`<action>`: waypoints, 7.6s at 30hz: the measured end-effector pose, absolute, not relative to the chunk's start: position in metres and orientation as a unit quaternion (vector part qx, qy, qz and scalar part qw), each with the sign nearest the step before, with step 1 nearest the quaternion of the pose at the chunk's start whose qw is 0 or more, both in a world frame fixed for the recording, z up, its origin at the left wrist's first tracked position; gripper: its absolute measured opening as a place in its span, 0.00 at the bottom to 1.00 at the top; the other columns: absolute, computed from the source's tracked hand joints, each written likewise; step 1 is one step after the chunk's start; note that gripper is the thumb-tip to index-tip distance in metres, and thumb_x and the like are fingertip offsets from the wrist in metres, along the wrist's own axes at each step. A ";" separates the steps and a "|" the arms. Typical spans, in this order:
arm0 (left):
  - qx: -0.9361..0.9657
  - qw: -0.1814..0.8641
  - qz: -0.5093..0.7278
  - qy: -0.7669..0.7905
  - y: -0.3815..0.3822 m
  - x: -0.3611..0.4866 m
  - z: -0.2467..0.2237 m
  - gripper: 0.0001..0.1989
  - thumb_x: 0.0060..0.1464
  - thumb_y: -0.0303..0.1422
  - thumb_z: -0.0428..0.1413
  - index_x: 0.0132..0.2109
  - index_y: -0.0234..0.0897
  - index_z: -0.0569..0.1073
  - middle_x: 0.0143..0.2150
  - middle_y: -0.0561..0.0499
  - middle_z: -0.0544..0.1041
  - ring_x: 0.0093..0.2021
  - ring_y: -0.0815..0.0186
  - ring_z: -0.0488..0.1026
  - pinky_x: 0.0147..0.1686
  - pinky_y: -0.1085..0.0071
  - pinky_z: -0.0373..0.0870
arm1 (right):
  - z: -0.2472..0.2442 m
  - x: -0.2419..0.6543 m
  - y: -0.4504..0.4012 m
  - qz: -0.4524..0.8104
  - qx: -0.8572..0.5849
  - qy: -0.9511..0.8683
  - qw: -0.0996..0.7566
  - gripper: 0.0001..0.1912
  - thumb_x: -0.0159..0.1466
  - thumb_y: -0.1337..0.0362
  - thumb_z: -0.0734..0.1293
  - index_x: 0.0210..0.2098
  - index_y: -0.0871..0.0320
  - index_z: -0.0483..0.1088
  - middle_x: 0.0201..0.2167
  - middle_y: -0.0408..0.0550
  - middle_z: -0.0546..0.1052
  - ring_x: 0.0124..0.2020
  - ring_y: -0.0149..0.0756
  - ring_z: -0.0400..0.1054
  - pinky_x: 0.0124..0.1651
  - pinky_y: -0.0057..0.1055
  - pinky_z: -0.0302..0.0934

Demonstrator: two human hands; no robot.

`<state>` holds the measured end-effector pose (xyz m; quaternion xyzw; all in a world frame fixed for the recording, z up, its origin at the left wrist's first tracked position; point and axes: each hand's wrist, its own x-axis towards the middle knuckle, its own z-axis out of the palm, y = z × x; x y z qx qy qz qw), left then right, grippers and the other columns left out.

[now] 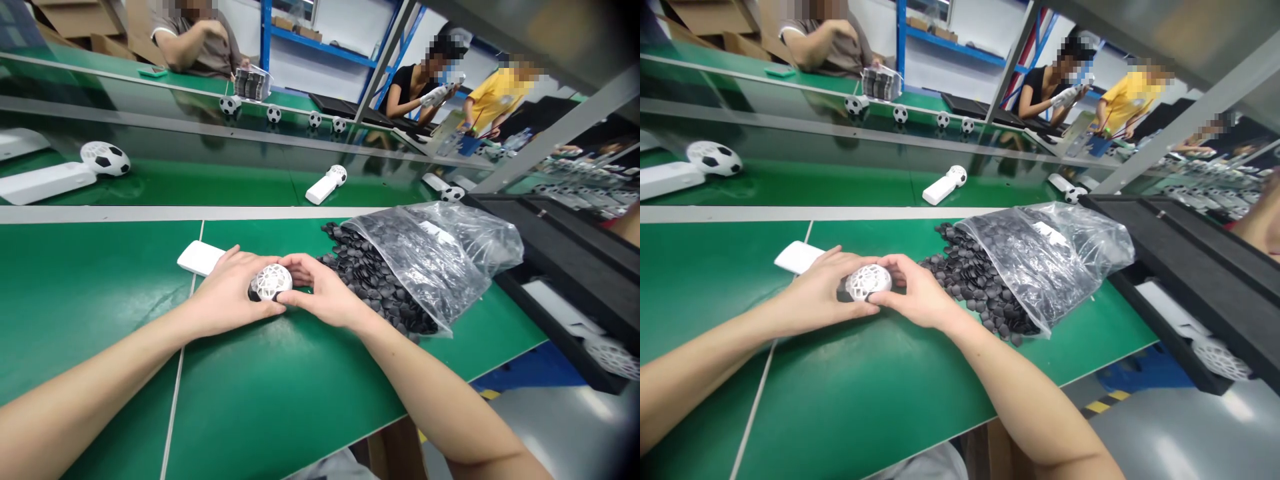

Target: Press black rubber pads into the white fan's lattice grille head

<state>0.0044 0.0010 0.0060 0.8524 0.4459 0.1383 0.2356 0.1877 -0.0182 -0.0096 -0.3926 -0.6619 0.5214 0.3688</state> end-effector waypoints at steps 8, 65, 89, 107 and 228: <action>0.851 0.238 0.168 0.438 0.002 0.006 0.003 0.28 0.42 0.46 0.57 0.51 0.41 0.67 0.47 0.48 0.73 0.49 0.54 0.66 0.57 0.50 0.46 | -0.007 0.183 -0.025 0.464 -0.466 -0.666 0.353 0.19 0.54 0.67 0.68 0.44 0.57 0.61 0.46 0.49 0.71 0.47 0.37 0.66 0.40 0.32 0.63; 0.848 0.360 0.148 0.360 -0.002 0.000 0.005 0.24 0.47 0.37 0.54 0.53 0.42 0.62 0.60 0.47 0.59 0.65 0.58 0.44 0.60 0.57 0.49 | 0.003 0.193 -0.031 0.235 -0.348 -0.852 0.313 0.13 0.63 0.71 0.58 0.37 0.52 0.72 0.36 0.47 0.72 0.41 0.34 0.64 0.45 0.35 0.61; 0.828 0.345 0.180 0.405 -0.005 0.004 0.000 0.19 0.47 0.36 0.54 0.47 0.41 0.62 0.56 0.47 0.61 0.56 0.56 0.59 0.55 0.58 0.56 | -0.019 0.206 -0.001 0.175 -0.594 -0.731 0.286 0.06 0.58 0.63 0.65 0.35 0.56 0.71 0.34 0.47 0.72 0.36 0.35 0.64 0.42 0.34 0.60; 0.817 0.431 0.086 0.374 0.010 -0.015 0.019 0.26 0.44 0.33 0.54 0.53 0.43 0.62 0.52 0.49 0.62 0.43 0.61 0.68 0.41 0.67 0.66 | -0.005 0.201 -0.019 0.279 -0.467 -0.762 0.351 0.01 0.60 0.67 0.64 0.32 0.58 0.68 0.29 0.42 0.73 0.30 0.30 0.66 0.36 0.28 0.61; 0.847 0.159 0.140 0.487 -0.005 0.001 0.004 0.27 0.49 0.48 0.52 0.56 0.51 0.61 0.49 0.54 0.67 0.43 0.60 0.71 0.37 0.69 0.66 | -0.012 0.185 -0.036 0.333 -0.441 -0.723 0.414 0.01 0.58 0.68 0.65 0.29 0.58 0.70 0.27 0.41 0.74 0.30 0.30 0.67 0.36 0.27 0.60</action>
